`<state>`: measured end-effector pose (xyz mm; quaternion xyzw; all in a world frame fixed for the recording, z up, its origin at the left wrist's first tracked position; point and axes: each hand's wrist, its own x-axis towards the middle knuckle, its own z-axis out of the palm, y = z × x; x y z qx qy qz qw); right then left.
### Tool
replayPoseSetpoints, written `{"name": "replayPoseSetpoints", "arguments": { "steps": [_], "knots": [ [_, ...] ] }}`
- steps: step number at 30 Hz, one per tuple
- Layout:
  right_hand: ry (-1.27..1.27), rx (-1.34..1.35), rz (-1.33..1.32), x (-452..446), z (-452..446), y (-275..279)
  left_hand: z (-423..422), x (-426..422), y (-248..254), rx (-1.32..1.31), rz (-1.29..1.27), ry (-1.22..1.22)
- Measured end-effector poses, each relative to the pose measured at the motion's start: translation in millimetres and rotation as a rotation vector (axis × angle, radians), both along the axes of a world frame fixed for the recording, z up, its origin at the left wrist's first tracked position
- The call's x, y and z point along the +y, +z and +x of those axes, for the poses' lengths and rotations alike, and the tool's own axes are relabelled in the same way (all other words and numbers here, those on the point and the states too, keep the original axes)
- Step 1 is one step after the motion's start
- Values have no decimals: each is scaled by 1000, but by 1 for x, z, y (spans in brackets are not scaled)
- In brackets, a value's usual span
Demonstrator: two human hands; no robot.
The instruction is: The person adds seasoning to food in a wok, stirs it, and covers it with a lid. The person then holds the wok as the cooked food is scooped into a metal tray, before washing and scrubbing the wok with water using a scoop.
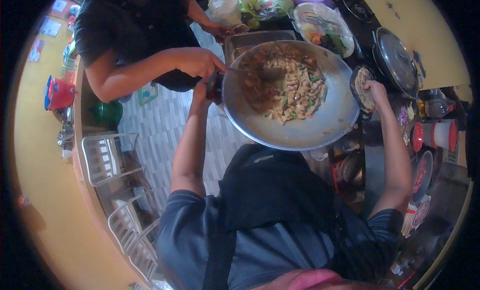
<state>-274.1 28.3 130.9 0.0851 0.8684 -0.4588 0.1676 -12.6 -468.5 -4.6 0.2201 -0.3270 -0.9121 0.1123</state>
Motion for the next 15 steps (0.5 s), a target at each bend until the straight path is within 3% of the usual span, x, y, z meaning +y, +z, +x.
{"name": "replayPoseSetpoints", "arguments": {
  "steps": [2, 7, 10, 12, 14, 15],
  "knots": [
    [9, -18, -2, 9, -13, -14, 3, -5, -4, -48, -13, -42],
    [-3, -49, -52, -10, -1, 9, 4, -11, -5, -93, -7, 10],
    [36, 18, 45, -12, -2, 11, 7, -5, 12, -133, 2, 20],
    [-32, -111, -123, -17, 3, 18, 10, -4, 18, -171, 8, 0],
    [-11, -112, -77, -16, 0, 19, 14, -6, 15, -188, -338, -4],
    [6, -111, -34, -15, -2, 20, 13, -3, 21, -187, -338, -3]
  ]
}}
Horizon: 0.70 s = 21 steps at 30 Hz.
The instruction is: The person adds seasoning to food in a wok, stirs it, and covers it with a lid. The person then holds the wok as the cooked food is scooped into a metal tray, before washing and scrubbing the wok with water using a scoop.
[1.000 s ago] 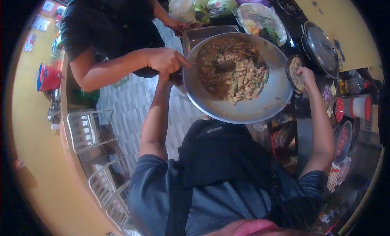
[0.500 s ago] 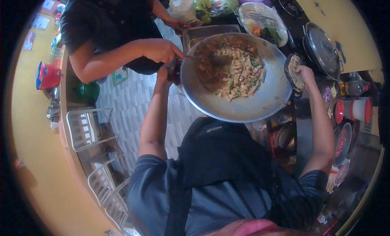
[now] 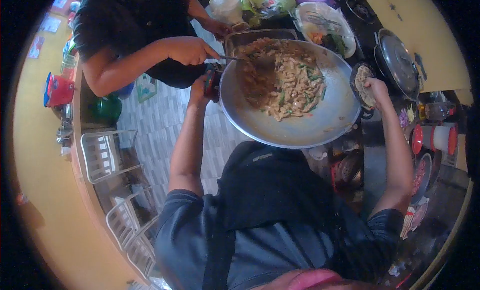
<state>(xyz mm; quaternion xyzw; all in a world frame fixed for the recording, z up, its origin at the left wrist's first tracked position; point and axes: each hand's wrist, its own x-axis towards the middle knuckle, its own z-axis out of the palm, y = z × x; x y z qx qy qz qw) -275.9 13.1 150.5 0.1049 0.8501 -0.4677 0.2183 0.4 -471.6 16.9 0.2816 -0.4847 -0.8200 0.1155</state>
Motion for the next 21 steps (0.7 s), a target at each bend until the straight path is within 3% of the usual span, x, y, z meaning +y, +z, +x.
{"name": "replayPoseSetpoints", "arguments": {
  "steps": [2, 8, 11, 18, 21],
  "knots": [
    [6, 11, 17, 0, -1, -1, 0, 4, 15, -24, 235, -43],
    [-2, 4, -8, -5, 0, 3, -10, 0, -7, 17, 342, 104],
    [4, -1, -9, -11, 4, 12, -3, -9, -10, 16, 383, 7],
    [18, 28, 21, -8, 3, 9, 1, -7, -9, 40, 333, -9],
    [68, 43, 40, -7, 5, 13, 5, 1, 8, 12, 169, -90]
  ]
}}
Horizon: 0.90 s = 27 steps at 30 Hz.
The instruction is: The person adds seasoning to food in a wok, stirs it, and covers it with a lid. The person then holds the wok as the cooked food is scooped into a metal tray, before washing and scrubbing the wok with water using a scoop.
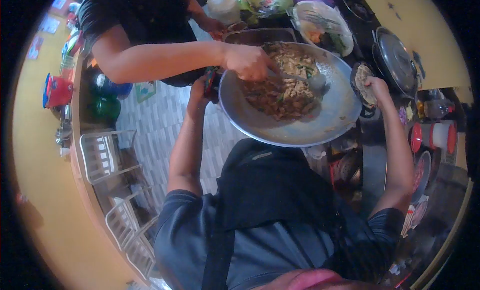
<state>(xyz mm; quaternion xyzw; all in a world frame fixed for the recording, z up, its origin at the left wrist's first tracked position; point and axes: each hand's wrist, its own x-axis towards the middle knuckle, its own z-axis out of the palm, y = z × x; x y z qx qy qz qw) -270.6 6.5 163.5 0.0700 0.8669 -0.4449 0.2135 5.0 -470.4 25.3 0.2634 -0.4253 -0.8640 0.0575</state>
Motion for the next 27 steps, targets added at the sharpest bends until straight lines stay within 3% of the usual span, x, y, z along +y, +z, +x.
{"name": "replayPoseSetpoints", "arguments": {
  "steps": [3, 5, 6, 9, 12, 14, 18, 20, 24, 27],
  "knots": [
    [-13, 4, 21, 0, 2, 3, -1, 9, 11, 25, -56, 88],
    [-19, -1, 8, 3, -1, 0, 6, 2, 5, -21, -377, -111],
    [-23, -7, -4, 4, -2, -3, 6, 1, 3, -21, -377, -111],
    [-75, -65, -48, 10, -12, -16, 0, -1, -2, 43, 57, -56],
    [-24, -62, -23, 14, -20, -23, 0, 1, -1, 18, 156, -17],
    [-17, -59, 8, 13, -21, -20, 6, 8, 6, -19, -284, -52],
    [-6, -42, 33, 6, -25, -22, 5, -3, -15, -18, -468, -24],
    [31, -3, 59, 2, -22, -15, 6, 1, -3, -66, -195, 23],
    [77, 10, 61, -11, -19, -3, 11, -4, -11, -76, -290, 26],
    [91, 39, 42, -17, -19, -1, 10, -2, -7, -55, -101, 94]
  ]
}}
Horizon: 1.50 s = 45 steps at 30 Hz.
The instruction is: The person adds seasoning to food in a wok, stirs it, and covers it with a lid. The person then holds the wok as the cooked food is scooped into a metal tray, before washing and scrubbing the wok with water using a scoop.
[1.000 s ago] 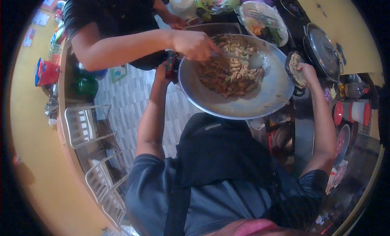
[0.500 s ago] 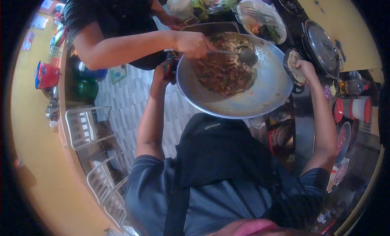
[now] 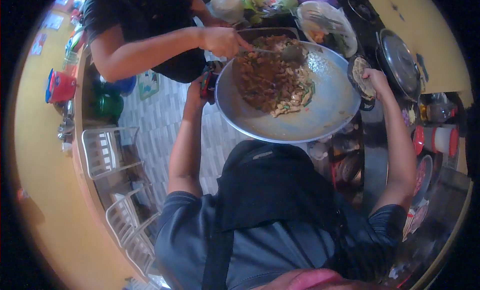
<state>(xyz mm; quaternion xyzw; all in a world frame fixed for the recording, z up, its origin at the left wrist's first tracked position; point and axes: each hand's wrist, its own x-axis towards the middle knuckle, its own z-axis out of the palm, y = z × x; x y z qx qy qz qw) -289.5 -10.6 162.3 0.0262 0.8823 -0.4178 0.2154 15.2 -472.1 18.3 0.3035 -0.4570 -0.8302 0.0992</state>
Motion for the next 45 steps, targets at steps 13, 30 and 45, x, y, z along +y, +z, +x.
{"name": "replayPoseSetpoints", "arguments": {
  "steps": [13, 30, 45],
  "knots": [
    [-53, -145, -29, -8, -7, 1, 7, -2, -6, 99, -109, -6],
    [-35, -118, -34, -5, -7, 1, 0, -8, -7, 98, 340, 143],
    [-57, -180, -61, -19, 1, 17, -2, -7, 7, 49, 254, 107]
  ]
}}
